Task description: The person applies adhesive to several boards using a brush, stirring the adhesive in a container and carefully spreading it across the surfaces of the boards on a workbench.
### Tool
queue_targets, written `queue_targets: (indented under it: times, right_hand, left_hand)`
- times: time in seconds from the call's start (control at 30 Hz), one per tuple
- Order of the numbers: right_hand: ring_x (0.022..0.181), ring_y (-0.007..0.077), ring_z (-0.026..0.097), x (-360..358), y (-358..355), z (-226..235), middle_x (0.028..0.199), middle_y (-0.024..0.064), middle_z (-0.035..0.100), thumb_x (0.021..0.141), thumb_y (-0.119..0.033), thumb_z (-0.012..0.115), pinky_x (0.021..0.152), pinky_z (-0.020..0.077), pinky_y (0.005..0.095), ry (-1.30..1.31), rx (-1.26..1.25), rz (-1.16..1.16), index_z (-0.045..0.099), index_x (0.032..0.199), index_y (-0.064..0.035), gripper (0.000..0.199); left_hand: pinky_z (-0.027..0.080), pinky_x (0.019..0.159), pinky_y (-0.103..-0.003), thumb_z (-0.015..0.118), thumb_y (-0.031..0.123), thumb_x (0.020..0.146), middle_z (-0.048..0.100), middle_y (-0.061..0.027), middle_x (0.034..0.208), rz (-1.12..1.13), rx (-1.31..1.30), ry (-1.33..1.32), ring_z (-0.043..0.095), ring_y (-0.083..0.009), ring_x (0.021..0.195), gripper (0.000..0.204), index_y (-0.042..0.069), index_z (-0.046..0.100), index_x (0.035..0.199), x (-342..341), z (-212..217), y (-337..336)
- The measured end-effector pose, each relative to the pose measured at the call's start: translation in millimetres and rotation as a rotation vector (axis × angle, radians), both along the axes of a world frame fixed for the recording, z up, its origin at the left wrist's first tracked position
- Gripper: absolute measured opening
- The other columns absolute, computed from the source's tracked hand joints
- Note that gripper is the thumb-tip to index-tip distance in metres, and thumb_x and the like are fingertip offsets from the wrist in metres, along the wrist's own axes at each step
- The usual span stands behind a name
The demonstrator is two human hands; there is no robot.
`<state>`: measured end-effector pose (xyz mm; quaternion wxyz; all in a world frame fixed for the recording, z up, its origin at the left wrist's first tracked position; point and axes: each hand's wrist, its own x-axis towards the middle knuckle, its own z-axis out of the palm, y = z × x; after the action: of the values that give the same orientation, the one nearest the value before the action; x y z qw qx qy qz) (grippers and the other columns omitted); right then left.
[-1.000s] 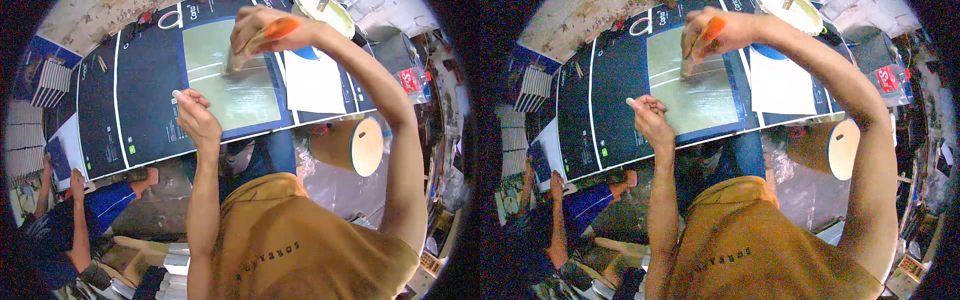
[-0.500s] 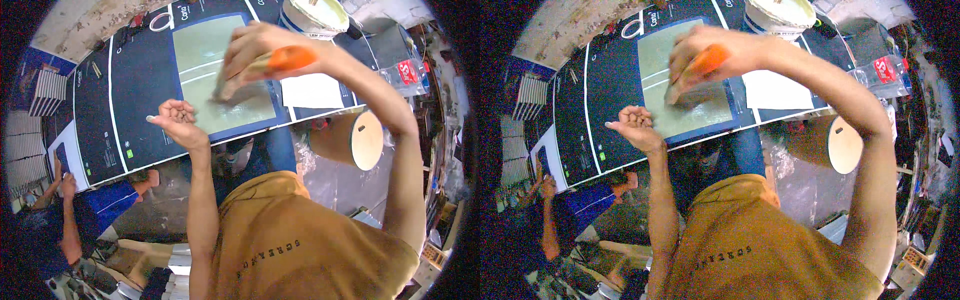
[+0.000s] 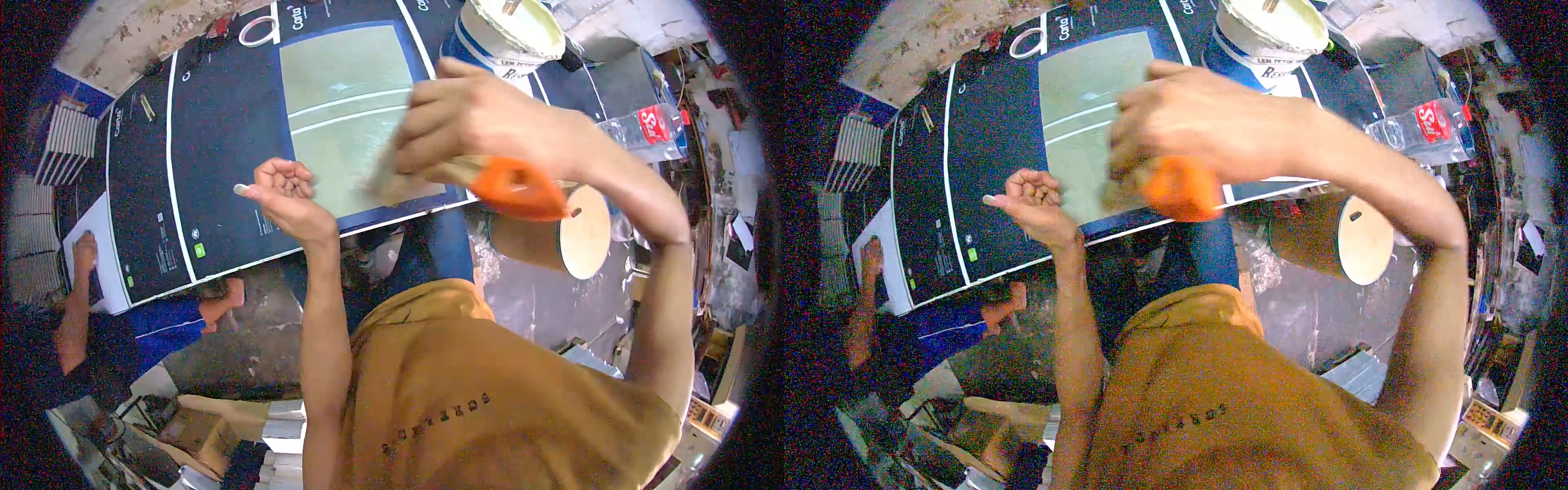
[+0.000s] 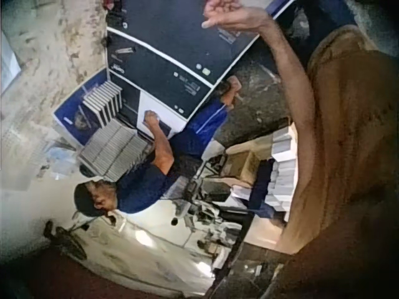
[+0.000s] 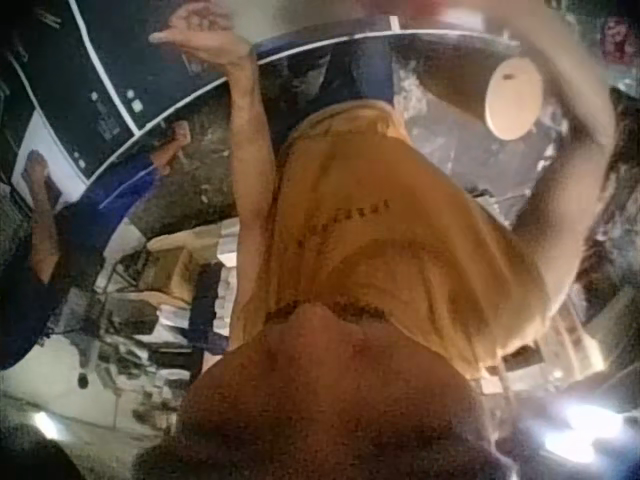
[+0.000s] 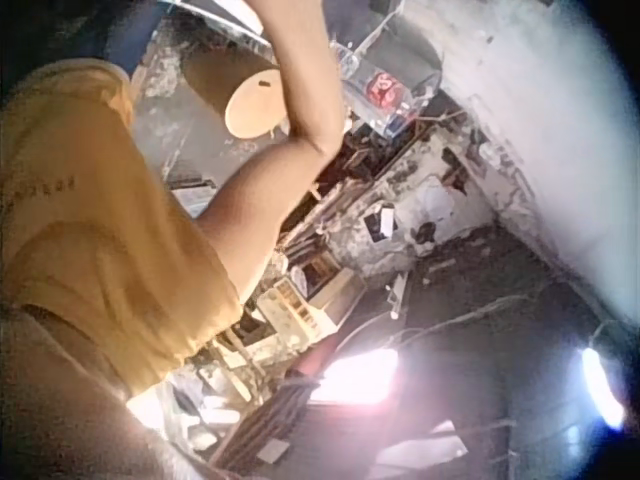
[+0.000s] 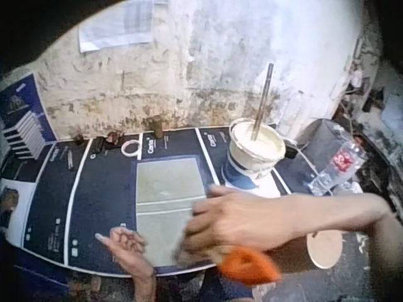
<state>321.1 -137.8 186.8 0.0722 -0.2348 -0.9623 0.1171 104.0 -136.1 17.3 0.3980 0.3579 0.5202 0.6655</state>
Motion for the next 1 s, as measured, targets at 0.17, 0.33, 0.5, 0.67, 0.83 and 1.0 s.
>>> queue_targets:
  times: [0.17,0.33,0.5,0.67,0.83,1.0]
  right_hand:
    - [0.095,0.0242,0.059,-22.0,-16.3,-38.9,0.091,0.0039,0.063,0.083,-0.019,0.059,0.081,0.044,0.0396,-0.192,-0.124,-0.04,0.068,0.091,-0.0124,0.013]
    - [0.092,0.0213,0.058,19.7,-58.0,-7.6,0.087,0.0022,0.059,0.08,-0.03,0.059,0.077,0.0428,0.0408,-0.229,-0.249,-0.026,0.067,0.096,-0.0147,0.024]
    - [0.103,0.0227,0.058,15.1,-18.9,1.6,0.102,0.0013,0.065,0.078,-0.038,0.061,0.08,0.0421,0.0439,-0.032,0.075,-0.1,0.069,0.105,-0.0146,0.037]
    - [0.097,0.0234,0.059,8.0,5.4,-32.8,0.096,0.0029,0.065,0.08,-0.033,0.062,0.084,0.0402,0.0416,-0.068,-0.091,-0.07,0.07,0.099,-0.0152,0.027]
    - [0.092,0.0228,0.059,51.9,-38.5,3.1,0.09,0.0025,0.063,0.078,-0.032,0.063,0.082,0.0402,0.0414,-0.351,-0.343,-0.045,0.068,0.093,-0.0153,0.023]
    - [0.099,0.019,0.058,47.8,-30.4,13.4,0.11,0.001,0.067,0.078,-0.032,0.066,0.086,0.0379,0.0393,-0.173,-0.11,-0.159,0.072,0.102,-0.0123,0.032]
  left_hand:
    - [0.029,0.049,-0.021,0.015,0.075,0.098,0.051,-0.0013,0.067,-0.021,-0.034,-0.041,0.043,-0.009,0.056,0.076,0.01,0.052,0.088,-3.0,0.9,0.9]
    - [0.028,0.05,-0.021,0.013,0.074,0.099,0.05,-0.0015,0.066,-0.029,-0.019,-0.008,0.041,-0.0083,0.056,0.076,0.009,0.052,0.087,-3.0,1.0,0.9]
    - [0.028,0.052,-0.021,0.012,0.071,0.1,0.05,-0.0017,0.065,-0.062,-0.055,0.077,0.041,-0.0081,0.057,0.076,0.008,0.054,0.086,0.9,1.8,-1.0]
    - [0.039,0.058,-0.037,0.017,0.048,0.108,0.052,-0.0082,0.064,-0.035,-0.04,0.398,0.05,-0.0224,0.059,0.063,0.002,0.054,0.087,3.5,4.2,0.8]
    - [0.041,0.063,-0.042,0.018,0.041,0.108,0.053,-0.0105,0.064,-0.01,-0.041,0.367,0.053,-0.0271,0.061,0.06,0.001,0.056,0.086,5.8,3.3,3.2]
    - [0.041,0.063,-0.042,0.019,0.04,0.108,0.052,-0.0102,0.065,-0.048,-0.046,0.327,0.053,-0.0267,0.062,0.059,0.001,0.056,0.083,5.8,0.9,2.4]
